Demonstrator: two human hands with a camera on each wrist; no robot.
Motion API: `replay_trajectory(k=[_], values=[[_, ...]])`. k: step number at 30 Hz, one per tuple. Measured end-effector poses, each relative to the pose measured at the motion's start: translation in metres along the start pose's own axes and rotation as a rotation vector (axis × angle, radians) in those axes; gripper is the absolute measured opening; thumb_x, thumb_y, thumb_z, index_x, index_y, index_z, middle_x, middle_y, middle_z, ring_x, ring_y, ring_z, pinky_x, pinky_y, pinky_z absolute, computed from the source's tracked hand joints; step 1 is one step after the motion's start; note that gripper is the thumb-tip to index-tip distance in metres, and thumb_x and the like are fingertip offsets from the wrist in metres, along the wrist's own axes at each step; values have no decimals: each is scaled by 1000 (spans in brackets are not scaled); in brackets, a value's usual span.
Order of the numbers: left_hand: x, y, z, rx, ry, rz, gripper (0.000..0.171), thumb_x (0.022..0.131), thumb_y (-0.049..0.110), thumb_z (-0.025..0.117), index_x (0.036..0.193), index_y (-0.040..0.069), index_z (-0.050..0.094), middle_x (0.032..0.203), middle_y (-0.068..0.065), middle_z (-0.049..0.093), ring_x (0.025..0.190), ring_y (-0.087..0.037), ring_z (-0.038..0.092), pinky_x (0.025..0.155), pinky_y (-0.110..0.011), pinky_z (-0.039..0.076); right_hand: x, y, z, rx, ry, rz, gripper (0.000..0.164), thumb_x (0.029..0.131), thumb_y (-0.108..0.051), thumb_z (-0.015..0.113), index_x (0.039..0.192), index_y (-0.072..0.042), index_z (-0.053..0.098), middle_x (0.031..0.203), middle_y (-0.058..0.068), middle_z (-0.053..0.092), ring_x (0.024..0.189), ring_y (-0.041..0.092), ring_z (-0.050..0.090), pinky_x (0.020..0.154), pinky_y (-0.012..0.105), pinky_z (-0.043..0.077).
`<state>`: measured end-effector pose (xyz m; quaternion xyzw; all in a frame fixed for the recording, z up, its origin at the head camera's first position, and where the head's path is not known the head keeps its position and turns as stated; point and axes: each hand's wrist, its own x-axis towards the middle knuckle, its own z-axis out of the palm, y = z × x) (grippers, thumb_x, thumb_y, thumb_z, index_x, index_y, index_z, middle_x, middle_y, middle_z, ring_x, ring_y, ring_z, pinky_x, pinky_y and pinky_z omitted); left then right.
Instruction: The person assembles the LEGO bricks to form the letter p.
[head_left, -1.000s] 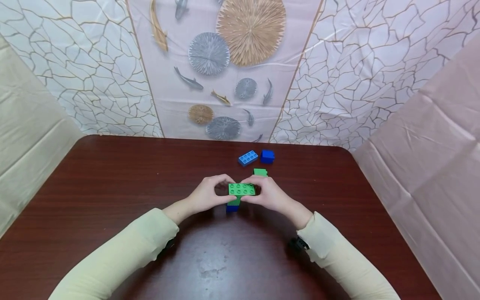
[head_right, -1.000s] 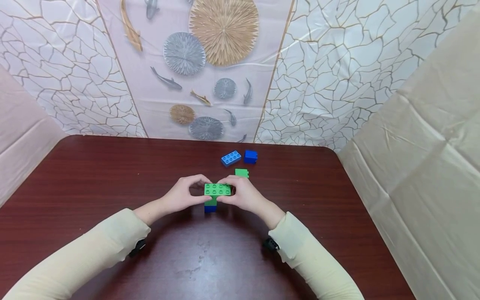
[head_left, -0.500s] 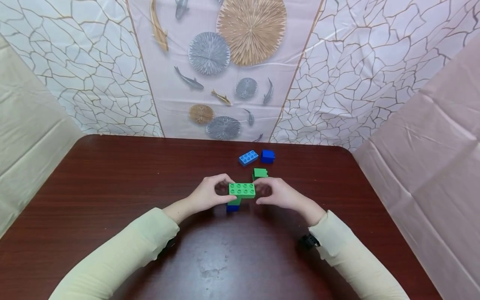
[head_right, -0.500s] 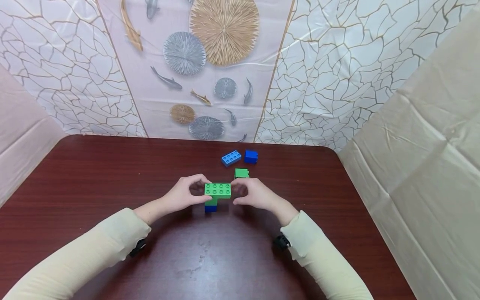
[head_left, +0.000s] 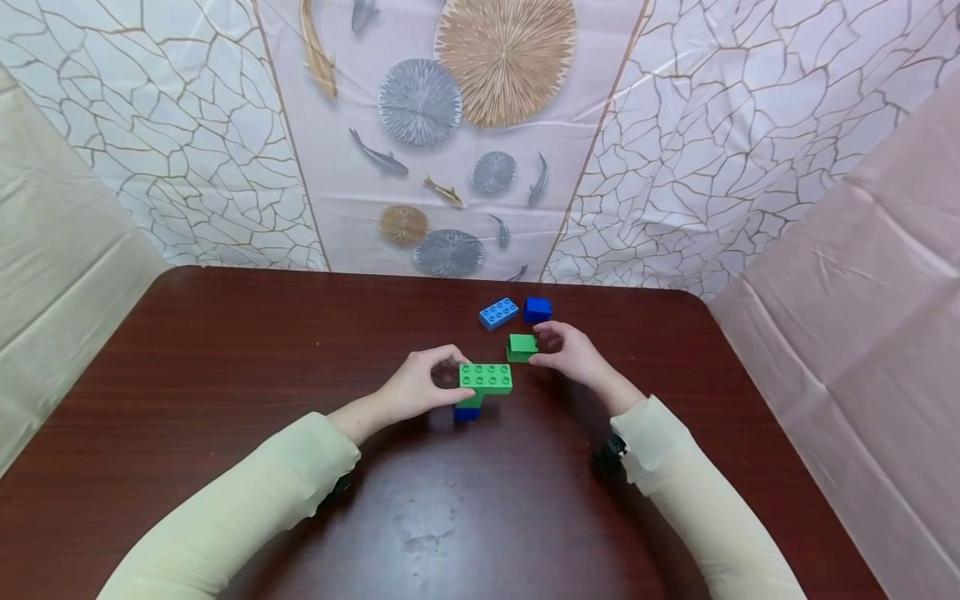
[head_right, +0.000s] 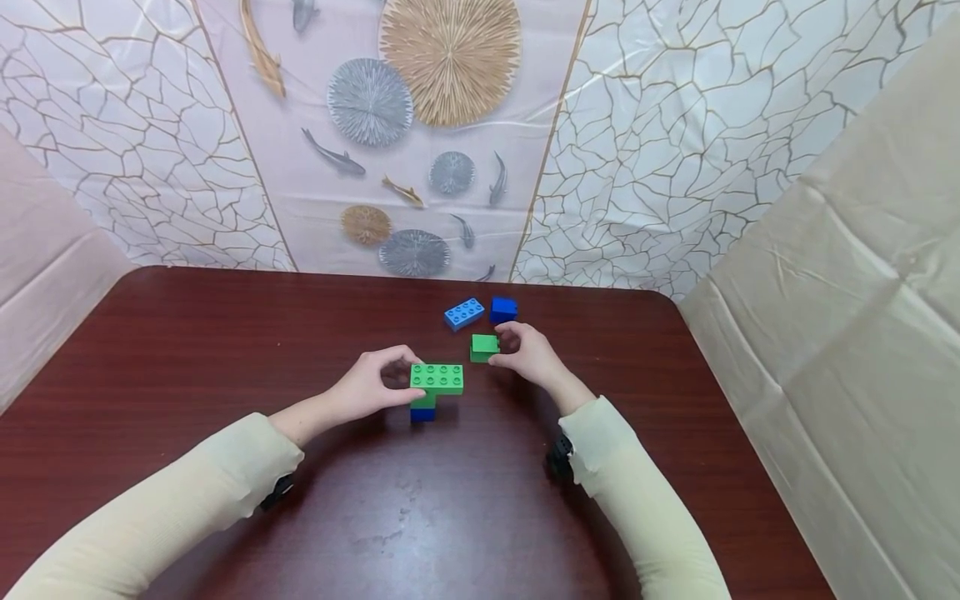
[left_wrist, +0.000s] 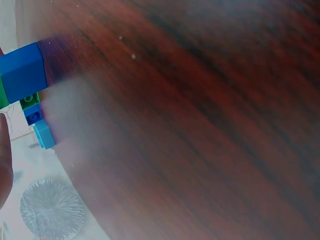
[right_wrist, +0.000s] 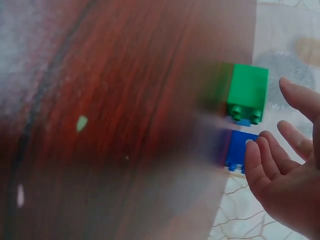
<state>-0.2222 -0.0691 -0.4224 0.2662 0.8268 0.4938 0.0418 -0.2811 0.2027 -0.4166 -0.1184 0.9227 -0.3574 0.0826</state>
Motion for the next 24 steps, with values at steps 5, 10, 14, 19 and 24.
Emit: replay_trajectory(k=[5,10,14,19,24], values=[[1,-1,0,-7,1,7,28,77,18,76,101,13,61,95,-3,67,84,-12,62,77,-24,52,9,4,6,2,-31,11,56,82,-15,71,131,1,48,121,23,56,106,34,55,88,44,48],[1,-1,0,-13,-4,2,28,77,18,76,100,13,61,96,-3,68,85,-13,63,76,-24,53,13,6,12,-26,-45,37,53,83,-16,71,128,-1,50,120,20,57,100,29,56,83,39,49],[1,-2,0,-13,-11,-5,28,77,18,76,100,13,61,97,-4,67,84,-12,63,75,-24,53,16,5,14,-42,-30,55,43,83,-16,71,120,-1,54,114,18,59,95,27,54,82,38,46],[2,-3,0,-7,-28,-18,28,78,20,76,101,14,60,97,-3,67,83,-12,62,74,-23,53,16,5,13,-33,-21,76,39,84,-16,69,116,0,53,114,20,59,99,29,55,87,42,46],[3,-1,-1,-11,-46,-30,29,78,20,76,100,14,59,95,-4,67,83,-12,63,74,-24,53,14,7,10,20,6,76,38,84,-13,67,115,0,49,117,21,57,103,31,53,89,42,46]])
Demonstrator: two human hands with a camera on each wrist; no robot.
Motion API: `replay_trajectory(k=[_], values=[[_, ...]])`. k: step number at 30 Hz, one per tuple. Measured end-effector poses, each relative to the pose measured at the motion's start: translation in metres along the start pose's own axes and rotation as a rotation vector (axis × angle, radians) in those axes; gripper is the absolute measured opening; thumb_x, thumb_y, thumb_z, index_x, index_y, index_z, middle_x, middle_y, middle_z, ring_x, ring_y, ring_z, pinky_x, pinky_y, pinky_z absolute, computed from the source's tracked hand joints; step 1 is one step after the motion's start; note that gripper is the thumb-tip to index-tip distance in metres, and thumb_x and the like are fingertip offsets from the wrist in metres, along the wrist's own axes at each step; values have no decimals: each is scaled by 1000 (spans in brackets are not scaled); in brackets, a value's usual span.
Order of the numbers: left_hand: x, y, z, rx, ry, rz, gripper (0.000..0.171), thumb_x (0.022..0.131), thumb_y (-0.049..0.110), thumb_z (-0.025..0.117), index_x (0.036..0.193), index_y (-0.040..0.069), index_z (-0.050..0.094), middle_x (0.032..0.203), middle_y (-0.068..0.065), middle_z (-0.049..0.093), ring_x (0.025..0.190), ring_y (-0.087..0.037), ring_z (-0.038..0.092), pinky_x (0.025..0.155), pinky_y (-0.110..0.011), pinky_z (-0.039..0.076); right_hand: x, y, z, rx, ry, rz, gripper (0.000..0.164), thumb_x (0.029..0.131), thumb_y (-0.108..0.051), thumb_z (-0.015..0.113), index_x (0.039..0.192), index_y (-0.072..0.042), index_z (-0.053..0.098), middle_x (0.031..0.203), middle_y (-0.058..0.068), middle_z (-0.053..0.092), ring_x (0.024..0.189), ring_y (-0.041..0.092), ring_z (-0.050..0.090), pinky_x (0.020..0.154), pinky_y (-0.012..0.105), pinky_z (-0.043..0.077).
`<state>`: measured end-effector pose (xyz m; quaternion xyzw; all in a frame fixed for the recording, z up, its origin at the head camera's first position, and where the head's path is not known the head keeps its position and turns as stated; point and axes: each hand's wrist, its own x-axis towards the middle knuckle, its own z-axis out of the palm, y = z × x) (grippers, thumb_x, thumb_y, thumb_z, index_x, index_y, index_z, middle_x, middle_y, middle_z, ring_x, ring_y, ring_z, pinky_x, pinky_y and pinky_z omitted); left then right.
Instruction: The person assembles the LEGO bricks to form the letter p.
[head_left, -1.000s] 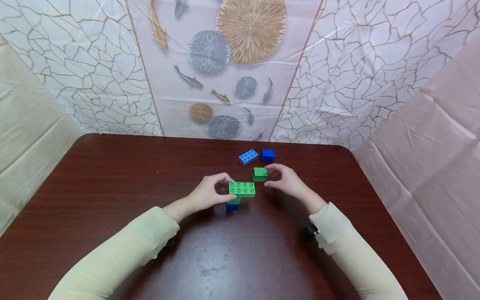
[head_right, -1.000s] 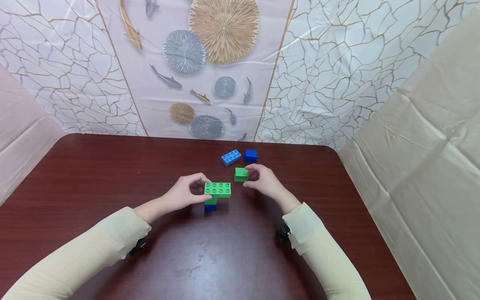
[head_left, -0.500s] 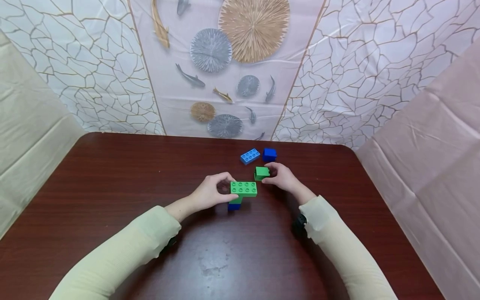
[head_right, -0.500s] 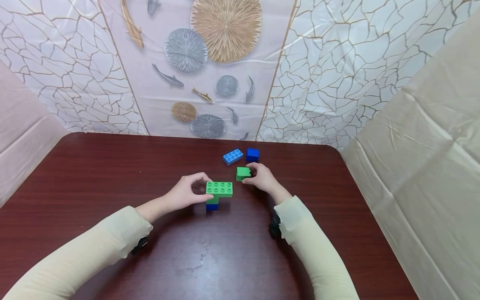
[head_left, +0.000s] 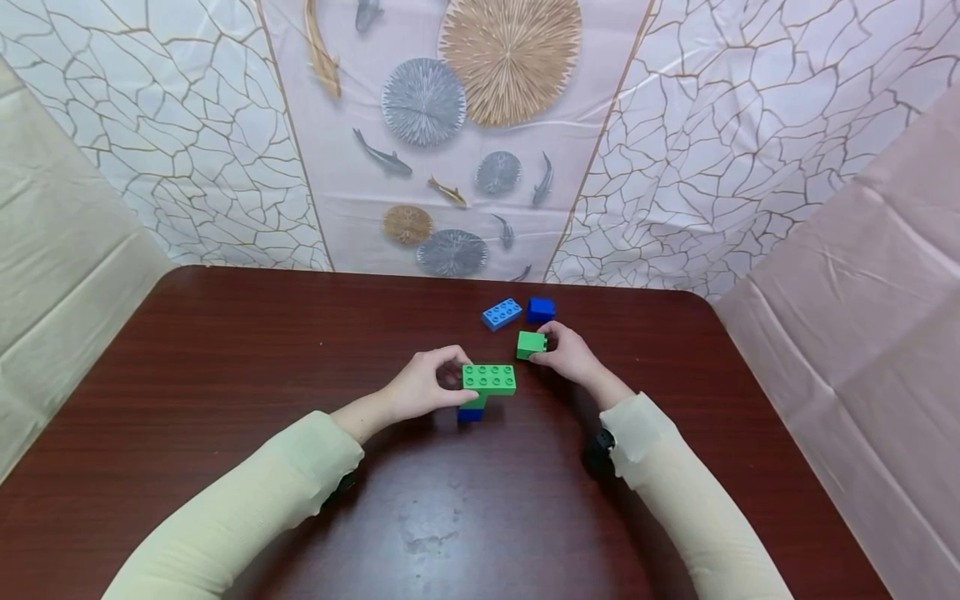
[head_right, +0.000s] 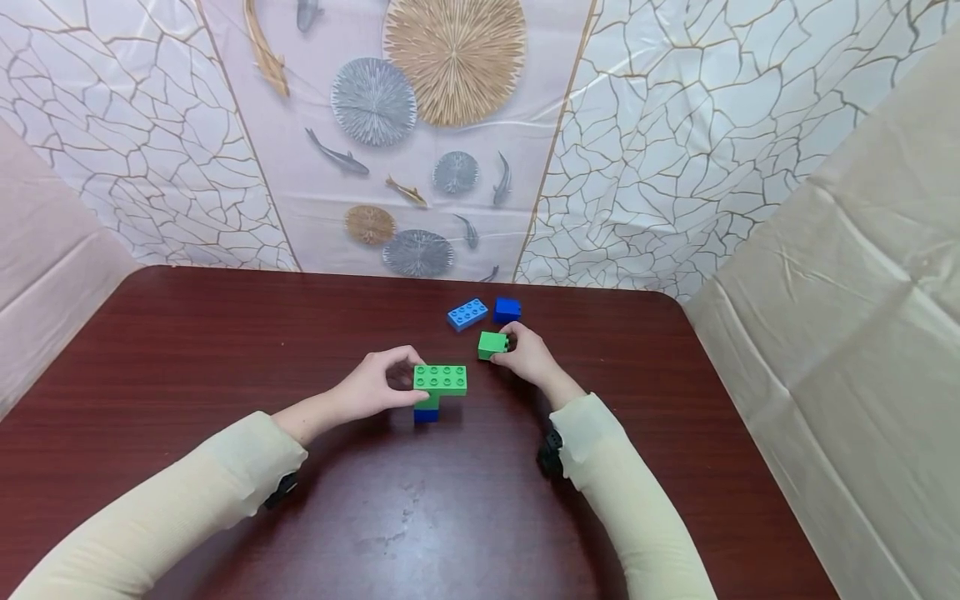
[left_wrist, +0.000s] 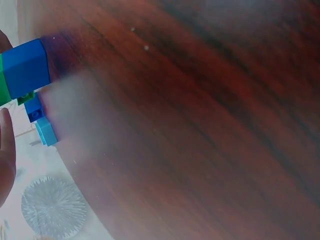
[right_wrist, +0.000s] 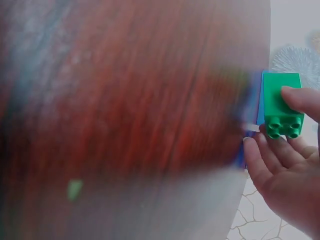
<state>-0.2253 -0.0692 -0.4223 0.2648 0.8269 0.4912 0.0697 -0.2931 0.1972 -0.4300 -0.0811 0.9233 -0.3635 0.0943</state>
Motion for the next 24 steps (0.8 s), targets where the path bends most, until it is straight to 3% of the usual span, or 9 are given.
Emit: replay_trajectory(k=[9,13,24], values=[[1,2,-3,68,-28,22,35,78,24,76,109,14,64,99,-2,66,88,-13,58,79,-27,51,-4,1,-4,134,53,-91,38,83,-10,68,117,1,55,111,19,59,99,29,55,82,31,45],[1,1,-3,106,-19,43,38,77,25,76,112,11,67,104,-1,66,94,-13,57,84,-29,49,-7,-3,-6,166,51,-75,40,82,-10,68,119,-1,56,113,19,59,100,28,54,80,29,46],[1,0,0,83,-12,40,37,78,22,76,111,8,67,105,-4,66,93,-18,58,82,-32,51,-15,-8,-9,174,77,-70,45,82,-11,70,123,0,56,116,21,51,99,28,54,75,23,46]])
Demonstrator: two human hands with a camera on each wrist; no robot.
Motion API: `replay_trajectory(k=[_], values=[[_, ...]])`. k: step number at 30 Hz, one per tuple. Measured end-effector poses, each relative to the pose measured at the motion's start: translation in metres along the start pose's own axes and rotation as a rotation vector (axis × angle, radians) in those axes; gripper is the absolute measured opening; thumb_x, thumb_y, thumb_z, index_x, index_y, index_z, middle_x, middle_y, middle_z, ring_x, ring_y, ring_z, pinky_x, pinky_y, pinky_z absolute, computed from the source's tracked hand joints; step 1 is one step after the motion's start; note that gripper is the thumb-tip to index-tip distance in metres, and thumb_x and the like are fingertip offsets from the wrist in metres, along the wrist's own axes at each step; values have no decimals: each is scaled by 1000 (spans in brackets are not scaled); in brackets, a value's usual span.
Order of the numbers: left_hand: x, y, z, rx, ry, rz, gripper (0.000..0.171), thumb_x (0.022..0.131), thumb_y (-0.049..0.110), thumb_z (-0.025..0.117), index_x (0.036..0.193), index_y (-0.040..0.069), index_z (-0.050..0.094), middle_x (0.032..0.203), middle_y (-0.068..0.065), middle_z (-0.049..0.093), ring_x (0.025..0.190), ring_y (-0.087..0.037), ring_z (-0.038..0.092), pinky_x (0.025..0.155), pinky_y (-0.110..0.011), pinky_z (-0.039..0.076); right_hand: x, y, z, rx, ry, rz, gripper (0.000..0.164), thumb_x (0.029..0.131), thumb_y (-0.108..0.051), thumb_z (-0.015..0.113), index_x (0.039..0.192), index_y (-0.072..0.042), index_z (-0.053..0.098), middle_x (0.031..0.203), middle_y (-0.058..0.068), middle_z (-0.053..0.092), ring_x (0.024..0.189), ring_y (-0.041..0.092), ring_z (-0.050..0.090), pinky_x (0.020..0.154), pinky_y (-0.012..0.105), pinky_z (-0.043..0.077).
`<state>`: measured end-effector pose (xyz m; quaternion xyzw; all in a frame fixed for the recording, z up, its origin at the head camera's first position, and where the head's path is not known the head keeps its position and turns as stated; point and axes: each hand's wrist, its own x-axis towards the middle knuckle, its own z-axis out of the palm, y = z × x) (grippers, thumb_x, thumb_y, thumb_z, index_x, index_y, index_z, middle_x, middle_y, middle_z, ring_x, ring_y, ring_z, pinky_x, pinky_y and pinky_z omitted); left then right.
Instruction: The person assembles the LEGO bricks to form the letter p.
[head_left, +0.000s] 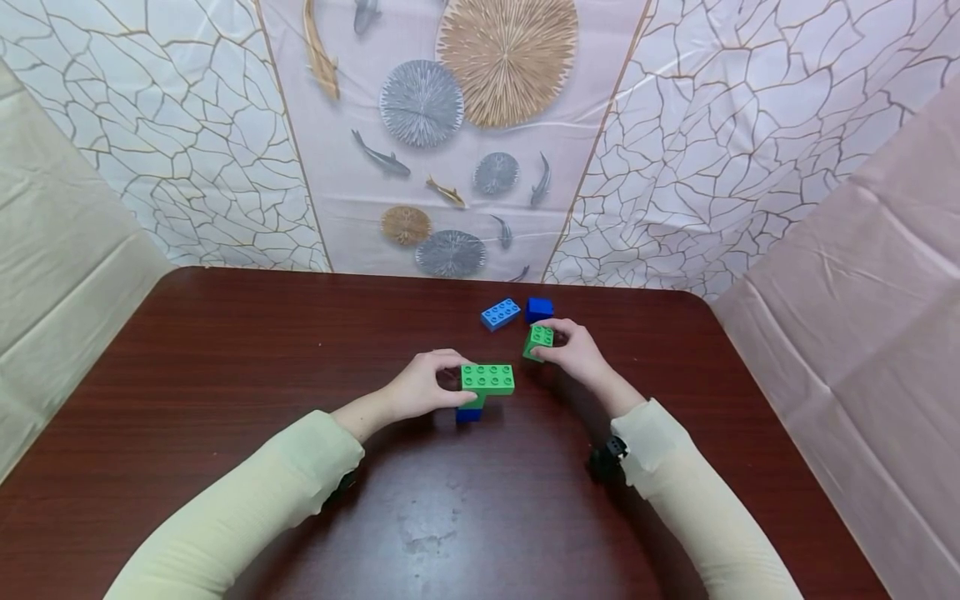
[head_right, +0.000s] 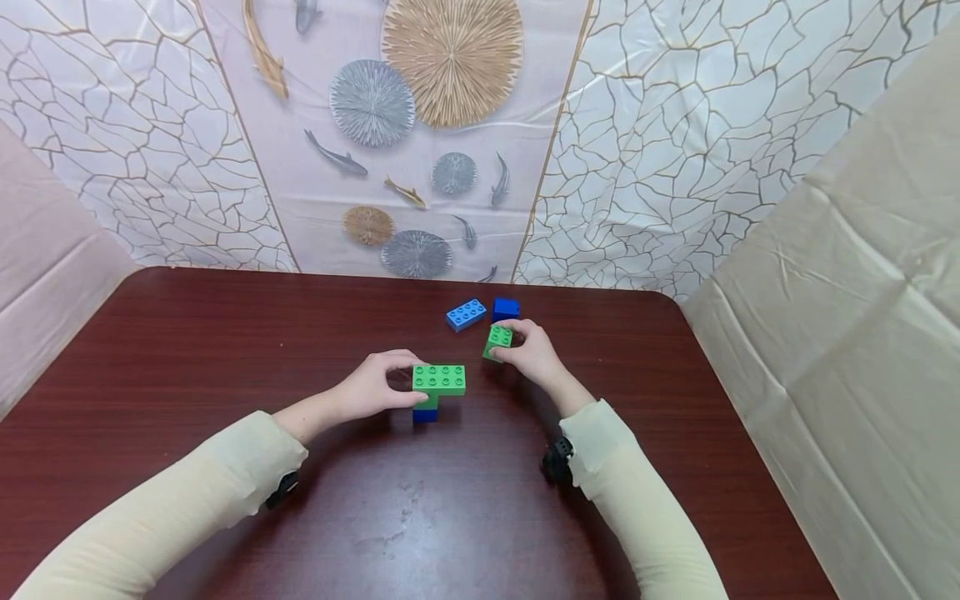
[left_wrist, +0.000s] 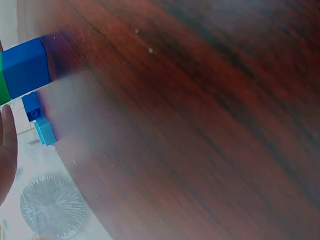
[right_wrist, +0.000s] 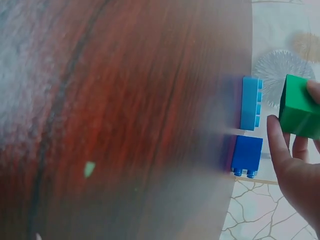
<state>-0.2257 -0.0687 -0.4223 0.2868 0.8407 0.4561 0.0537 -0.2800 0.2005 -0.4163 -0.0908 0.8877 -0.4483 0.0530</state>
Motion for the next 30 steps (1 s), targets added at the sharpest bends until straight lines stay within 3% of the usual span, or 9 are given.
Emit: replay_trajectory(k=[5,13,30], values=[[0,1,0,-1,-13,-42,38,79,23,75,113,9,66,108,-3,68,100,-16,59,89,-35,48,-2,-3,-1,24,38,-1,46,81,-14,72,122,-1,57,112,20,57,95,27,57,72,21,47],[0,1,-1,-42,-42,-42,36,80,22,74,113,8,66,104,-5,70,92,-12,63,83,-30,52,-8,-15,-4,47,57,23,46,80,-18,74,120,-2,59,109,21,63,96,28,60,73,21,49],[1,0,1,-99,-45,-70,36,80,21,74,112,6,66,102,-7,70,92,-13,64,81,-27,53,-21,-43,0,60,23,-86,43,77,-16,77,116,-2,63,112,18,63,93,28,63,72,22,50]])
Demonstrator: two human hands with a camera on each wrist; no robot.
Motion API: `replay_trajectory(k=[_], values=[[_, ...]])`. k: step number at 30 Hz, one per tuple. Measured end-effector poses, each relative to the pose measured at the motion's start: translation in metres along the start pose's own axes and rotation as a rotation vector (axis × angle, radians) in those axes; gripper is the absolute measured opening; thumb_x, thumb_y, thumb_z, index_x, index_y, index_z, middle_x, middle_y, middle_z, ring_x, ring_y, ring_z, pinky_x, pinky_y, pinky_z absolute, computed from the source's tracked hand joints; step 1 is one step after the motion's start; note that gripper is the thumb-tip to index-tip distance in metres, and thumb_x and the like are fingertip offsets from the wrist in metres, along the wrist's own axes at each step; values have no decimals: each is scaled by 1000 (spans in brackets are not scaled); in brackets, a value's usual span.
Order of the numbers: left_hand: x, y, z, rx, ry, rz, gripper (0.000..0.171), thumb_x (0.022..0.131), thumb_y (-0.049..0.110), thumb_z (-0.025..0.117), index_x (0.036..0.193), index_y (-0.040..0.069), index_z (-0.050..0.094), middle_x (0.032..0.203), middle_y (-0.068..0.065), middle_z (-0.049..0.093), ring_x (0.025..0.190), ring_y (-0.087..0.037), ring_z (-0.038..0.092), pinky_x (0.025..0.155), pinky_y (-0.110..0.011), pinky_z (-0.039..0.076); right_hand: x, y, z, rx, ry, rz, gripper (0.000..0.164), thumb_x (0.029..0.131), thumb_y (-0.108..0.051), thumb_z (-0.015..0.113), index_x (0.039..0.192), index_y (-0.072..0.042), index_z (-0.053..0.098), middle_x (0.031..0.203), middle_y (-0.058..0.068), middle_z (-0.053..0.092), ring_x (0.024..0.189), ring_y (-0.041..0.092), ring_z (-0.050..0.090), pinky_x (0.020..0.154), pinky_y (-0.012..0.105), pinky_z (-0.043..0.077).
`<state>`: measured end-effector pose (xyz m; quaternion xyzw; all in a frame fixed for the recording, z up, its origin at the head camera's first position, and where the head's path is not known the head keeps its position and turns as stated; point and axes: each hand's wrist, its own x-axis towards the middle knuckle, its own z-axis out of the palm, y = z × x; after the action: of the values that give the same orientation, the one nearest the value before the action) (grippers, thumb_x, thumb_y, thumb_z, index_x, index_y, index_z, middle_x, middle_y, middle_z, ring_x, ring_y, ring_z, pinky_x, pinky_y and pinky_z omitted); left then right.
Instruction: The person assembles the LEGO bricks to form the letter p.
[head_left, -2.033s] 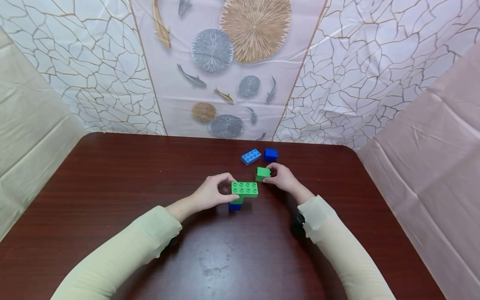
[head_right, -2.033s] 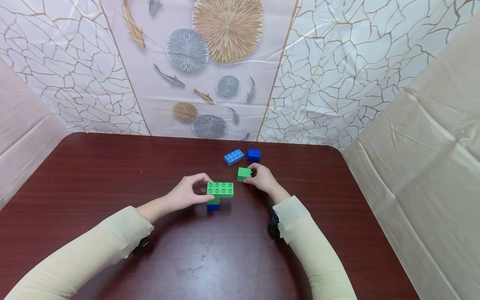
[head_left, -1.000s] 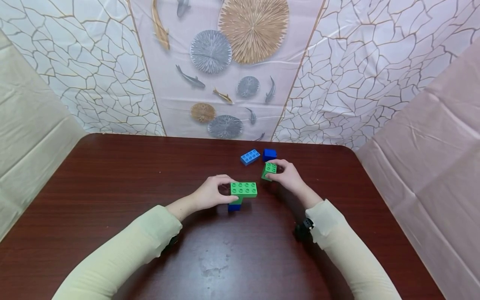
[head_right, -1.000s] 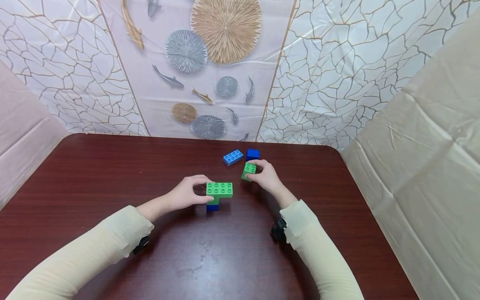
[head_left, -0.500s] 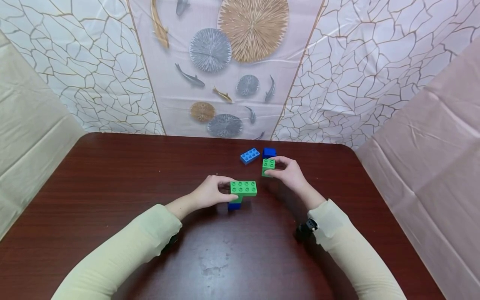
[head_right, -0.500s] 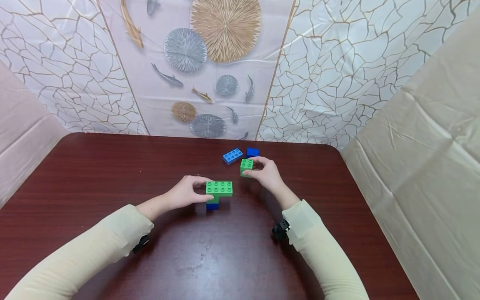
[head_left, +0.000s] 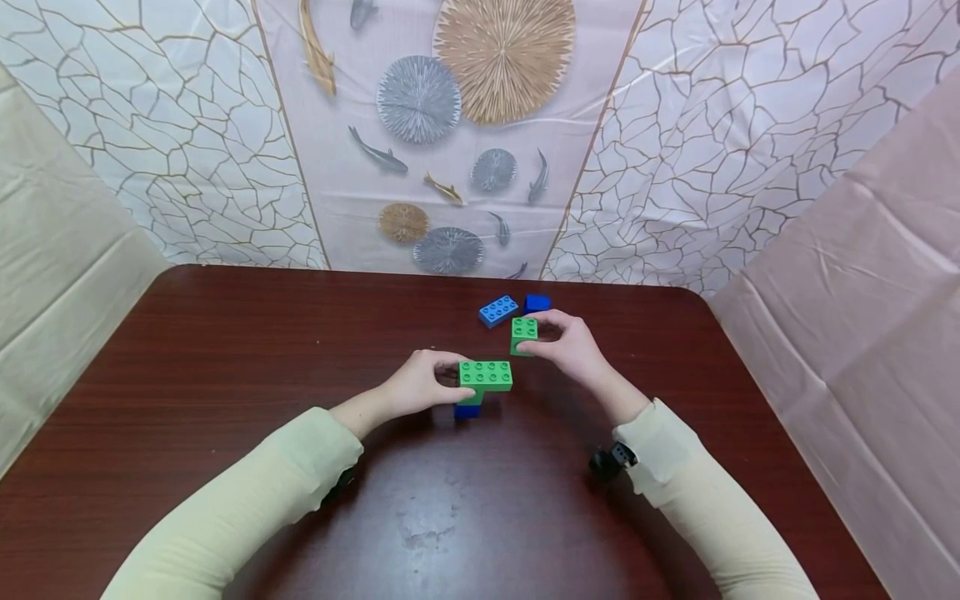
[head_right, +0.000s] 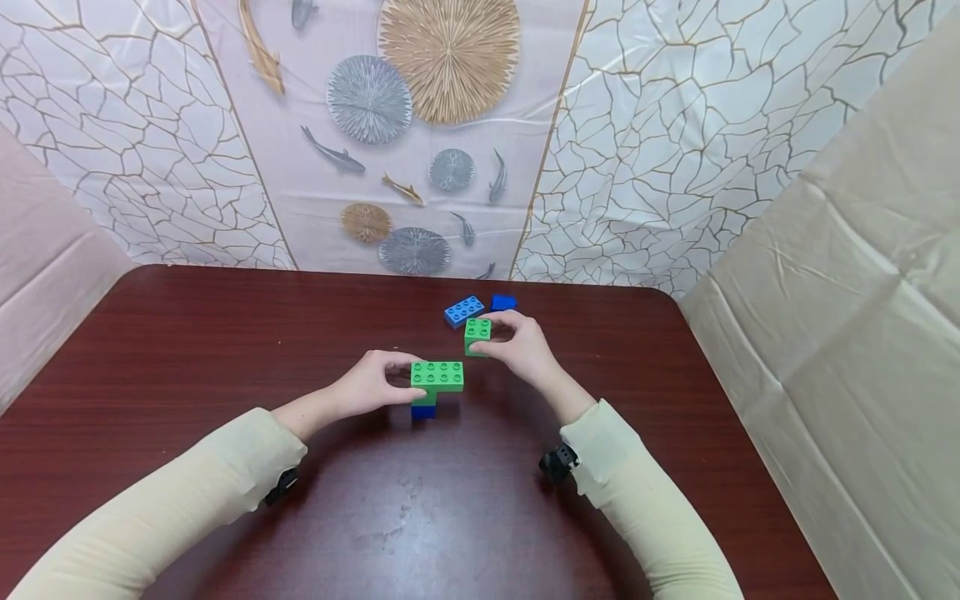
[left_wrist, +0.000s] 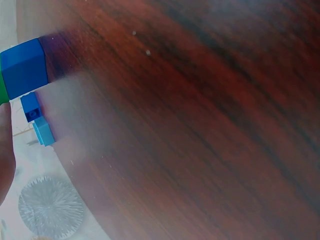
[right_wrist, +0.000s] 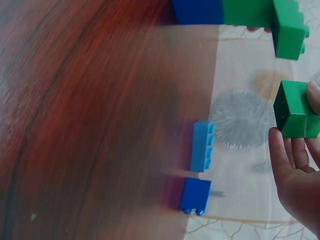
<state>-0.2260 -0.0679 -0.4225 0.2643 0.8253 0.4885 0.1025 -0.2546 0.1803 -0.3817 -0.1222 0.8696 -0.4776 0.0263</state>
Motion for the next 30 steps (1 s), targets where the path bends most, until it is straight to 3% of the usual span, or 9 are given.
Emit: replay_trajectory(k=[13,23,30], values=[[0,0,-1,-15,-2,18,36,81,22,74,111,6,66,102,-8,71,92,-14,66,82,-28,53,-8,-27,11,6,-39,-85,42,75,-17,78,114,-9,65,109,11,65,95,21,62,75,27,50],[0,-1,0,-4,-4,31,34,81,19,73,111,6,66,102,-6,71,92,-12,66,82,-28,53,-14,-37,22,59,-83,-113,41,77,-15,77,115,-6,64,101,14,67,83,17,62,71,26,52],[0,0,-1,-5,-19,4,33,81,20,73,111,8,66,103,-4,70,94,-12,65,84,-27,53,-17,-40,30,66,-115,-127,40,78,-14,76,114,-4,64,99,15,66,83,19,62,73,28,51]])
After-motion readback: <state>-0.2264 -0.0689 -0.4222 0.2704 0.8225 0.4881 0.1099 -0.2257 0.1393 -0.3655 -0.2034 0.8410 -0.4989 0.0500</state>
